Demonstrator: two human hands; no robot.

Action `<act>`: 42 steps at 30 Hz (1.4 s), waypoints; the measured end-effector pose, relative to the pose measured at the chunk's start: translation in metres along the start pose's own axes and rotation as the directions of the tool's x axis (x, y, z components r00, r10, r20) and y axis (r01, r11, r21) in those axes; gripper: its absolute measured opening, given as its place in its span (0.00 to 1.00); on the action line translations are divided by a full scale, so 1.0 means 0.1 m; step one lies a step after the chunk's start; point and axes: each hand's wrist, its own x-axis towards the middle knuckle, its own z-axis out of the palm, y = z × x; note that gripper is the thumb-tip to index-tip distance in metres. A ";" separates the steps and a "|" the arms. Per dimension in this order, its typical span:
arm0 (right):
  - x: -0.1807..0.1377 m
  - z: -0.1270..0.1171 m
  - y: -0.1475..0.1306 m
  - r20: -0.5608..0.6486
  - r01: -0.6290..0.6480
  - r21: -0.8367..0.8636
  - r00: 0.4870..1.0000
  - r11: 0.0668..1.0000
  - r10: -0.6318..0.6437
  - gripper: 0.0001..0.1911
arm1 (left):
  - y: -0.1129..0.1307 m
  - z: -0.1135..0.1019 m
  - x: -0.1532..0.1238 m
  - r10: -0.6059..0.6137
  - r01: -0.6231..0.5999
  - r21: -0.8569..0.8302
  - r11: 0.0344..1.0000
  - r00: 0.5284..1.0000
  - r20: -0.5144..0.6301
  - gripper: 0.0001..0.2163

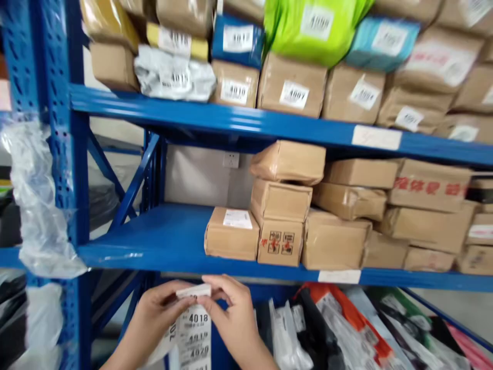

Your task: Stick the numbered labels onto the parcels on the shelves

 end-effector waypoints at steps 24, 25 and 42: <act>3.02 0.11 -2.27 -0.141 0.696 -0.468 0.549 0.544 -0.824 0.04 | 2.70 -1.02 2.04 0.646 -0.682 -0.069 0.728 0.716 -0.266 0.12; 3.10 0.10 -2.34 -0.136 0.702 -0.482 0.531 0.524 -0.836 0.05 | 2.75 -1.05 2.05 0.623 -0.658 -0.107 0.746 0.745 -0.236 0.11; 3.31 -0.02 -2.75 -0.066 0.465 -0.566 0.797 0.680 -0.600 0.13 | 2.60 -1.18 2.04 0.577 -0.585 -0.039 0.810 0.808 -0.120 0.12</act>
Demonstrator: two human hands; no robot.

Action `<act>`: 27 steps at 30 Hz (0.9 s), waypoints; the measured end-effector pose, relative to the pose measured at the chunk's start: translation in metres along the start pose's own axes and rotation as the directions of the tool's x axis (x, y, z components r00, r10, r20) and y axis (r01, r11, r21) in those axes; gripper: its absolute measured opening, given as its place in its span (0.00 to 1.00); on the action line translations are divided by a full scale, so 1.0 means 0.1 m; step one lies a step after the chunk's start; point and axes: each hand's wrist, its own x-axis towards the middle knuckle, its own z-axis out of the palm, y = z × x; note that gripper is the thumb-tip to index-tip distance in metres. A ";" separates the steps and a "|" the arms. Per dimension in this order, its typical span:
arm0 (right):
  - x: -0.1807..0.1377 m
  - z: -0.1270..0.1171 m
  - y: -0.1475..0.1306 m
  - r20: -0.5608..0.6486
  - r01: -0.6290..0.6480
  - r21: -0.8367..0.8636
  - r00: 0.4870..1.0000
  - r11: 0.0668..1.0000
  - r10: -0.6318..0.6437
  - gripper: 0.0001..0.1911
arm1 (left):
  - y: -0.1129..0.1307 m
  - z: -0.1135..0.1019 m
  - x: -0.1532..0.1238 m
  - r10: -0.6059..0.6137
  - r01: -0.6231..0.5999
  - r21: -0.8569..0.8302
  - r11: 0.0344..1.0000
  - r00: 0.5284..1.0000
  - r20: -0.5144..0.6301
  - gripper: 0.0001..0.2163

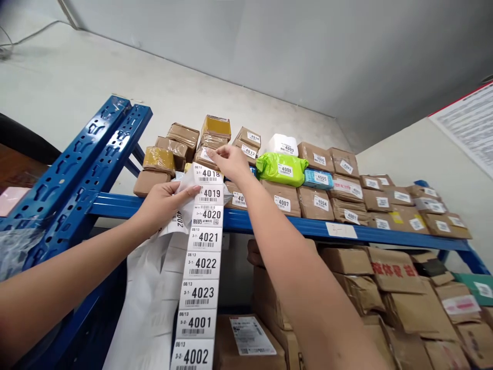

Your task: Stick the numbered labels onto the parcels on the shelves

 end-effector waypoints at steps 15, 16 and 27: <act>-0.47 -0.03 0.18 0.017 -0.143 0.515 0.987 0.845 0.157 0.19 | 0.10 0.21 0.16 -0.040 0.047 -0.102 0.994 0.997 0.068 0.09; -0.48 -0.02 0.18 0.006 -0.136 0.511 0.988 0.849 0.156 0.18 | 0.09 0.21 0.16 -0.034 0.040 -0.111 0.993 0.998 0.055 0.10; 0.29 0.06 0.16 -0.304 0.238 0.155 0.935 0.959 -0.183 0.02 | 0.15 0.23 0.31 -0.037 0.024 -0.078 0.997 0.986 -0.162 0.11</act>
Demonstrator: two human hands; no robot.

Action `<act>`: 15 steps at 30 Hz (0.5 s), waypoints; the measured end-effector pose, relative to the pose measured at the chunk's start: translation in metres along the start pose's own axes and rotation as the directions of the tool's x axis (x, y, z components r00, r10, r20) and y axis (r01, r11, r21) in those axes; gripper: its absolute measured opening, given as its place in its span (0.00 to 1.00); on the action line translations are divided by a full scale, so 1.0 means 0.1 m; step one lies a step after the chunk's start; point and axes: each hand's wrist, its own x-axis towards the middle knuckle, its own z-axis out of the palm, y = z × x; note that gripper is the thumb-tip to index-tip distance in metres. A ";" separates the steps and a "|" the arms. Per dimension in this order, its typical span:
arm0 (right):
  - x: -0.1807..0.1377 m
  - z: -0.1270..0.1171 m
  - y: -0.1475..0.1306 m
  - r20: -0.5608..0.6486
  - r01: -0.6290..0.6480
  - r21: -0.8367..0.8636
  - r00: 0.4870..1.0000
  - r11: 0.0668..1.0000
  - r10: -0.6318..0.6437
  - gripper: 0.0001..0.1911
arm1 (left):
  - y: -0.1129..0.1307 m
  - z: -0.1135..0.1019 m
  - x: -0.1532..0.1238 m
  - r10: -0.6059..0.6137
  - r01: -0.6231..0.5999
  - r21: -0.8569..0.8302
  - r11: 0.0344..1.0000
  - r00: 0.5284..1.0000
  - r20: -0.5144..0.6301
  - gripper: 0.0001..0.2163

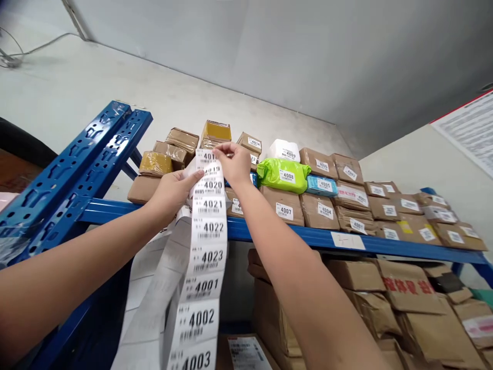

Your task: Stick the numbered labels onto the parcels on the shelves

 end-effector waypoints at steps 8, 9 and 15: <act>0.77 0.21 0.32 0.049 -0.030 -0.416 0.997 0.909 0.055 0.05 | -0.02 -0.13 -0.12 -0.018 0.019 -0.009 1.000 0.995 0.098 0.10; 0.77 0.22 0.35 0.060 -0.020 -0.440 0.997 0.898 0.052 0.07 | -0.03 -0.16 -0.14 -0.008 0.009 -0.016 1.000 0.995 0.100 0.09; 0.74 0.19 0.35 0.025 0.097 -0.612 0.994 0.785 -0.104 0.15 | -0.09 -0.27 -0.19 0.008 -0.008 0.002 1.000 0.996 0.090 0.09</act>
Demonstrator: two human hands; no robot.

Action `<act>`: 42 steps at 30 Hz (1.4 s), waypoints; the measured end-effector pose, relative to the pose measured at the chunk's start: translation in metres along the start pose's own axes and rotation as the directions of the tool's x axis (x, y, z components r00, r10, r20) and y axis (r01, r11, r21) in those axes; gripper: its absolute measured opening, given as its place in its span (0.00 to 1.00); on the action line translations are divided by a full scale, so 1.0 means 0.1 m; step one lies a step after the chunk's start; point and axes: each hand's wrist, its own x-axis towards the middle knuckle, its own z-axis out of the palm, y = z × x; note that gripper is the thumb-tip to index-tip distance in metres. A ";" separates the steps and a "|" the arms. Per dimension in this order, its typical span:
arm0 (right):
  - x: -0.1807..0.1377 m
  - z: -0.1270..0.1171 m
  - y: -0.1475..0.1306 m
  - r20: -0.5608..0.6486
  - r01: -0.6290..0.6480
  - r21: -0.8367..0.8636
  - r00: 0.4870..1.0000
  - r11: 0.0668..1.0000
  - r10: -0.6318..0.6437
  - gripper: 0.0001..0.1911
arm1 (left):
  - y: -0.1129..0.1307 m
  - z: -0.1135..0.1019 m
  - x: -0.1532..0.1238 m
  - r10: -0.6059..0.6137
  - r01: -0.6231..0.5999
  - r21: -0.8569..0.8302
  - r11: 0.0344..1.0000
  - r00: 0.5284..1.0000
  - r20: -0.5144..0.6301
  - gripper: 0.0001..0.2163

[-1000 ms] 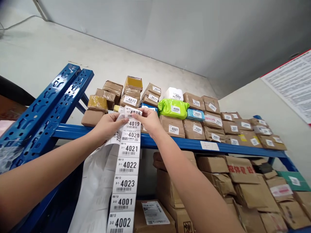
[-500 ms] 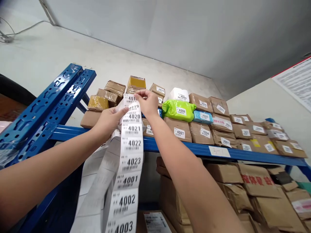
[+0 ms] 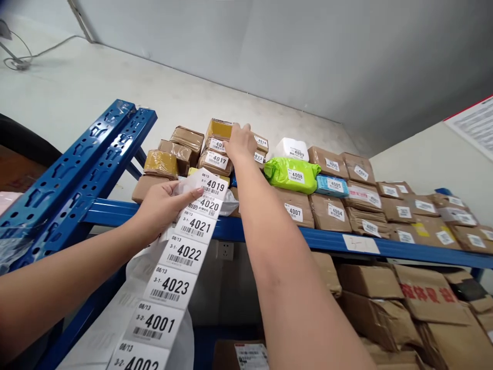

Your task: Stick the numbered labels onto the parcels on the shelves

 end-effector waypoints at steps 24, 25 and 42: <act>-1.50 -0.66 -0.28 0.302 -0.301 0.717 0.947 0.629 0.109 0.10 | 0.05 0.16 0.08 0.190 -0.181 0.304 0.935 0.982 -0.001 0.11; -1.50 -0.65 -0.31 0.272 -0.279 0.711 0.956 0.646 0.113 0.10 | 0.04 0.16 0.10 0.239 -0.213 0.348 0.913 0.970 -0.033 0.12; 0.34 0.12 -0.05 -0.017 -0.049 0.118 0.999 0.992 0.051 0.04 | -0.12 0.10 -0.22 0.199 -0.199 0.234 0.952 0.980 0.024 0.14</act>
